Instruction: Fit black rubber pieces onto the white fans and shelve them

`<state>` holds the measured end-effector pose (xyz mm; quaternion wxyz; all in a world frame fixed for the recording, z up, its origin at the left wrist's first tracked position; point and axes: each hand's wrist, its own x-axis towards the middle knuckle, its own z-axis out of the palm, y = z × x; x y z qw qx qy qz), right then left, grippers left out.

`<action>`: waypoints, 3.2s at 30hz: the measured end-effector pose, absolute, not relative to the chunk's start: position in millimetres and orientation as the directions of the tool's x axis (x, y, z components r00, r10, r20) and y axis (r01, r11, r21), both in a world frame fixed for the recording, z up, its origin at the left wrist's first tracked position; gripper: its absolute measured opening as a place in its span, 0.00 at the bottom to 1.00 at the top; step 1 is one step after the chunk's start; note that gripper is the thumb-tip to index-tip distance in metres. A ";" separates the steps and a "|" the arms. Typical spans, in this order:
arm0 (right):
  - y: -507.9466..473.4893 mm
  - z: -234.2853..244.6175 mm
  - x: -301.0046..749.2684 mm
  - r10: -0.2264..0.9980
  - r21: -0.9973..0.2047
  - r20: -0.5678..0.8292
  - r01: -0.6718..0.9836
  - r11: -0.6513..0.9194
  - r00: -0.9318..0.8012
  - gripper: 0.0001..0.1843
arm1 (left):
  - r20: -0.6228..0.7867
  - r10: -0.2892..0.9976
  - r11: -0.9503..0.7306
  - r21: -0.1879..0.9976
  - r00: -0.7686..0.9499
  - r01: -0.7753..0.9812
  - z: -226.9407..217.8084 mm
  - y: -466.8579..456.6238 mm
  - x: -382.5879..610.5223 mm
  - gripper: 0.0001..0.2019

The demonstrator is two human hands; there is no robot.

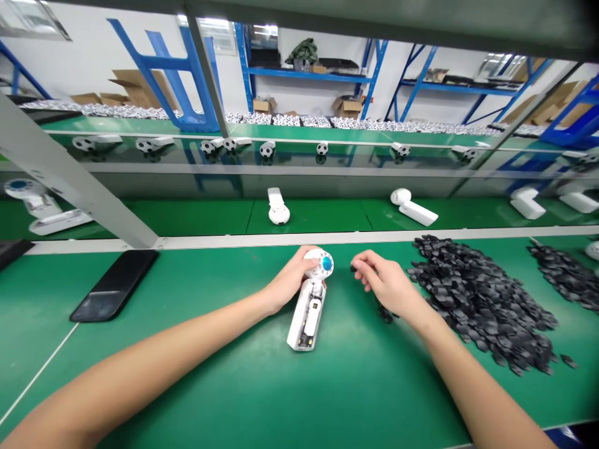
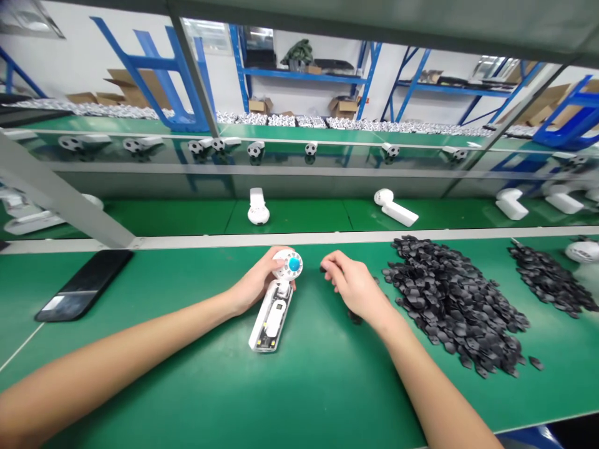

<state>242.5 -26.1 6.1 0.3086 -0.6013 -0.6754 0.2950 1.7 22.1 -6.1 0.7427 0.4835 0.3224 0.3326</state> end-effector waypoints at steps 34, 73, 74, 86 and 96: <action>-50.7 -1.5 193.7 0.971 -0.744 0.174 0.624 0.240 -0.166 0.10 | -0.005 0.780 -0.103 0.985 0.626 0.136 -4.1 5.3 -4.9 0.33; -34.2 20.5 249.3 0.998 -0.873 -0.057 0.487 -0.034 -0.032 0.15 | -0.021 0.832 0.184 0.953 0.554 -0.241 4.1 5.0 -4.2 0.26; -35.8 21.5 243.5 0.997 -0.893 -0.070 0.448 -0.050 -0.027 0.16 | -0.014 0.832 0.194 0.944 0.555 -0.267 7.0 2.6 -4.0 0.26; -67.6 37.4 193.2 0.999 -0.999 0.048 -0.001 0.048 0.011 0.11 | 0.275 0.822 -0.382 0.915 0.499 0.125 38.4 -11.5 -10.9 0.30; -72.4 35.3 184.4 0.999 -0.995 0.028 0.100 0.030 -0.017 0.13 | 0.249 0.736 -0.489 0.839 0.629 0.239 40.2 -15.8 -13.2 0.36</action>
